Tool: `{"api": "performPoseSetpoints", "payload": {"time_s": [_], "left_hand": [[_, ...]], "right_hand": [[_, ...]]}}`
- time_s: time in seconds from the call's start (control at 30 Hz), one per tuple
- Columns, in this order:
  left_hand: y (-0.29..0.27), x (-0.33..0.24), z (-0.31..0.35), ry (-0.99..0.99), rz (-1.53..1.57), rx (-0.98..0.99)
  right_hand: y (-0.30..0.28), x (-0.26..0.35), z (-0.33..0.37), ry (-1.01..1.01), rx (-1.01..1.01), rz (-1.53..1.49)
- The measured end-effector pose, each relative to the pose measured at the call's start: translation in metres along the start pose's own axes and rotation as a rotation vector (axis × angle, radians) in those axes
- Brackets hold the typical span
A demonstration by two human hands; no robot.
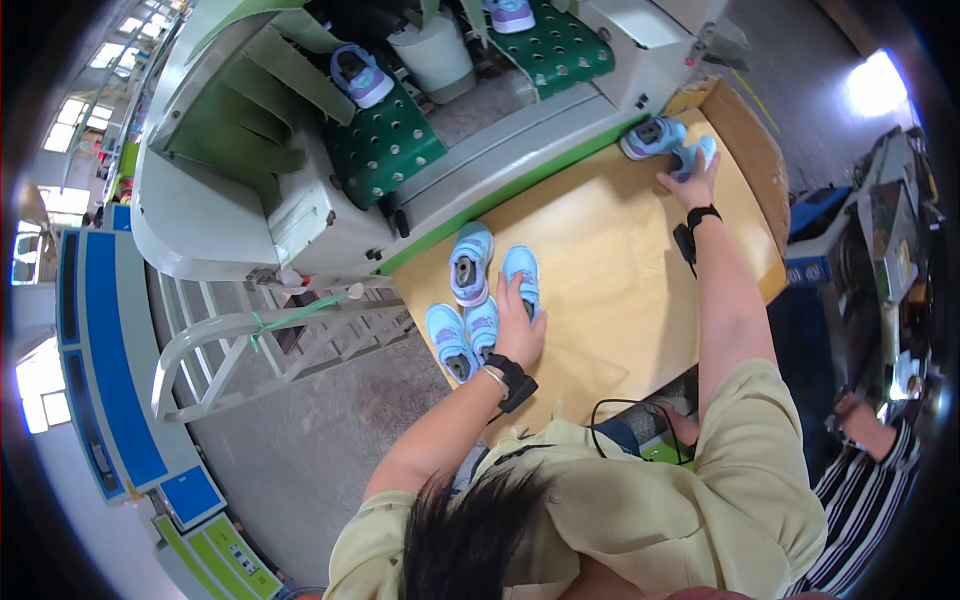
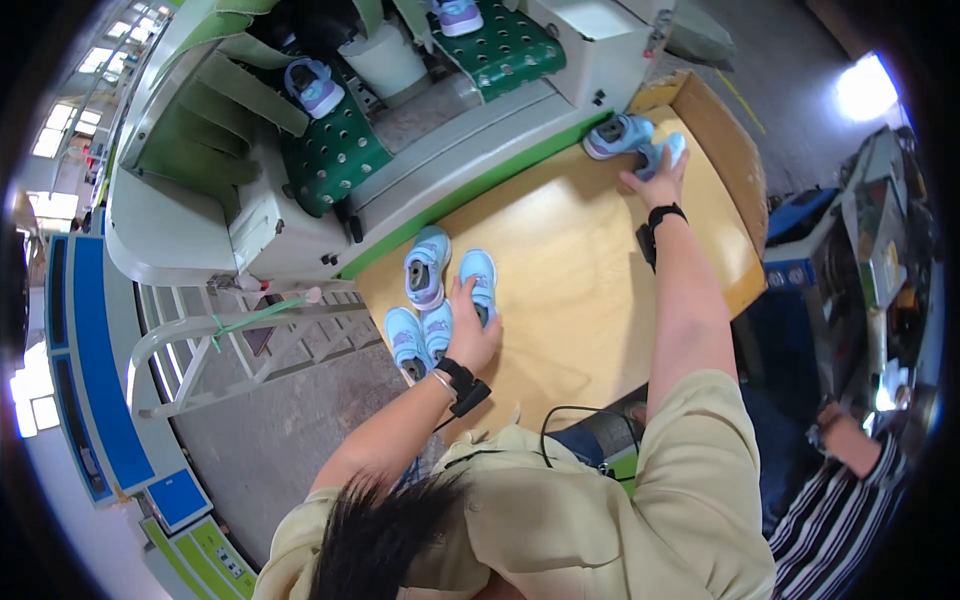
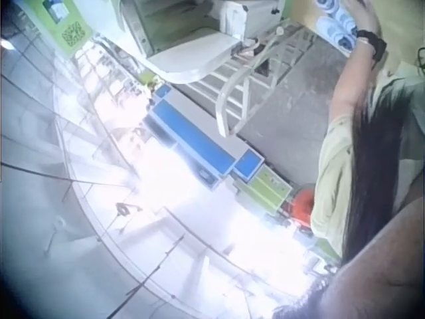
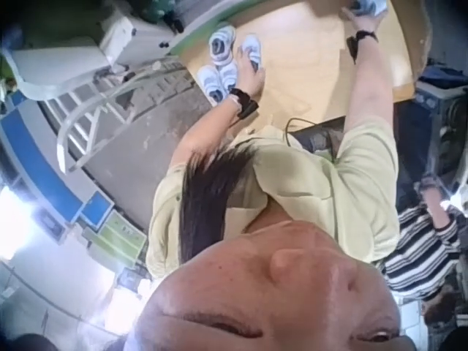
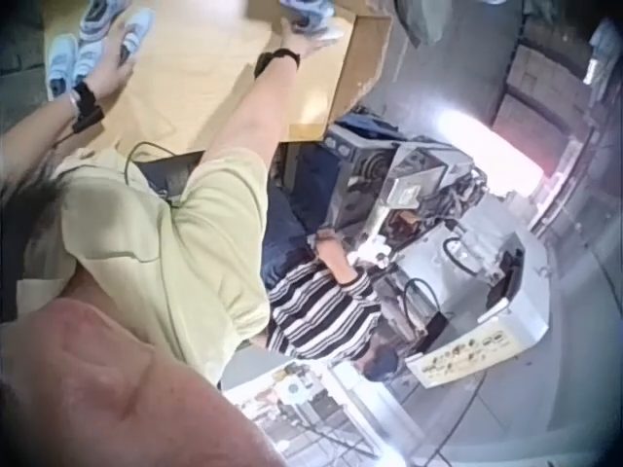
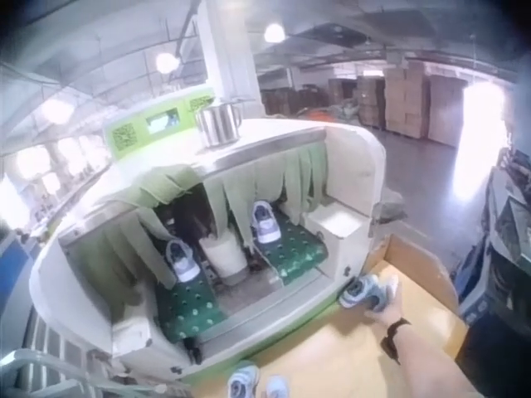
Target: Placing manufactured shoes onto heat-setting or forming molds on an assembly line machine.
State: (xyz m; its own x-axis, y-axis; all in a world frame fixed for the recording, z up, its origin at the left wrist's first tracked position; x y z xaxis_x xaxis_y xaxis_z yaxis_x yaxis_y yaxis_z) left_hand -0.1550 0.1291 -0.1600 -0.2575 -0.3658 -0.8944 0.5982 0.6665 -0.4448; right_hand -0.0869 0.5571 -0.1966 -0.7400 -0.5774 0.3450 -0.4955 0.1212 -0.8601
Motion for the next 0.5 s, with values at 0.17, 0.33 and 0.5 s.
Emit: {"api": "performPoseSetpoints", "payload": {"time_s": [0.17, 0.33, 0.5], "left_hand": [[0.009, 0.011, 0.001, -0.08, 0.027, 0.012], [0.001, 0.007, 0.001, -0.082, 0.113, -0.124], [-0.003, 0.009, -0.002, -0.157, 0.19, -0.12]], "right_hand": [[0.003, 0.01, 0.031, 0.487, -0.015, -0.375], [-0.046, 0.096, 0.189, 0.568, 0.676, -1.396], [-0.106, 0.147, 0.26, -0.206, 0.58, -0.3]]}}
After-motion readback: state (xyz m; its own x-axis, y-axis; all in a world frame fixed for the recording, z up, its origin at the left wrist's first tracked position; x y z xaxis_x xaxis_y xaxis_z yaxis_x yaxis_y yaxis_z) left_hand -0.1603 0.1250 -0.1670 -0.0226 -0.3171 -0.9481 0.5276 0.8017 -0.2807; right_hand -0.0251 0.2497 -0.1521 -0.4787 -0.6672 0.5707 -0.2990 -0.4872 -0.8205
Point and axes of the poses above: each hand's wrist, its own z-axis away from the middle knuckle, its own y-axis out of the palm, x = y × z, the point moved 3 cm from there along -z, towards the middle knuckle, and after that the axes turned 7 degrees about z, right-handed, at the moved point
